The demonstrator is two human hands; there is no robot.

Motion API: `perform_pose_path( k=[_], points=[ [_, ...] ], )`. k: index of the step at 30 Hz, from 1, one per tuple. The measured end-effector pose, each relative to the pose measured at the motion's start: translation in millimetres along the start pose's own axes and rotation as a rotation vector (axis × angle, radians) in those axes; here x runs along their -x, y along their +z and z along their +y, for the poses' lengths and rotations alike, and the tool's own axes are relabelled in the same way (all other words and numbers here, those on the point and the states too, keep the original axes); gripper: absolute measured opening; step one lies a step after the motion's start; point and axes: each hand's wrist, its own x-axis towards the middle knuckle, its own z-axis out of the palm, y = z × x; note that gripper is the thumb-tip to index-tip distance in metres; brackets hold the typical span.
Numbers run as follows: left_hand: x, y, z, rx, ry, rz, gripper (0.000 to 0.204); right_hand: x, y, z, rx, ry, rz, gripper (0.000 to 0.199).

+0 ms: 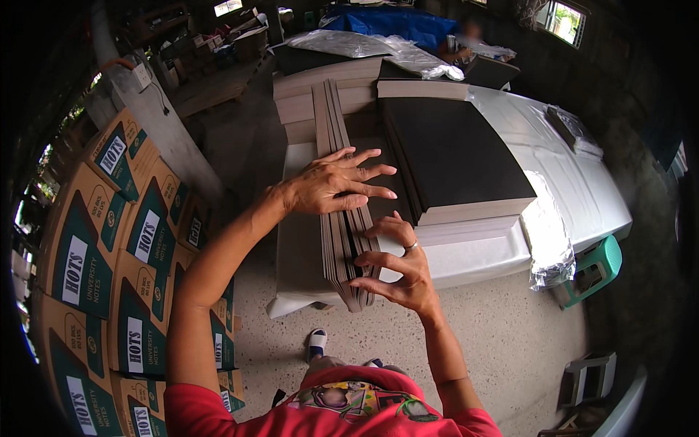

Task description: The person picks up large black paper boards from a stack, checks their edges by hand, and places them onto a different stack on a work table.

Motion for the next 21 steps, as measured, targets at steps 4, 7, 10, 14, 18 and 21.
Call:
perform_pose_path(
  k=[4, 7, 10, 14, 18, 21],
  points=[
    [-1.5, 0.0, -0.4, -0.006, 0.005, -0.002, 0.038, 2.1, -0.2, -0.3, -0.024, 0.02, 0.016, 0.03],
    [-3.0, 0.4, -1.1, 0.001, 0.009, -0.003, 0.038, 3.3, 0.3, 0.9, 0.006, -0.04, 0.011, 0.028],
    [-1.5, 0.6, -1.1, 0.001, 0.007, -0.004, 0.038, 0.9, -3.7, 1.8, 0.004, -0.062, -0.035, 0.028],
    [-2.8, 0.9, -1.0, 0.016, 0.011, -0.007, 0.039, -2.0, -3.5, -0.5, 0.024, -0.04, -0.028, 0.031],
    [-5.7, 0.9, -0.1, 0.013, 0.014, -0.009, 0.039, -0.3, -0.4, 0.1, 0.046, -0.031, 0.006, 0.032],
    [-5.4, 1.4, -0.7, 0.012, 0.01, -0.01, 0.039, -0.8, -1.0, -1.7, 0.038, -0.02, 0.009, 0.031]
  ],
)
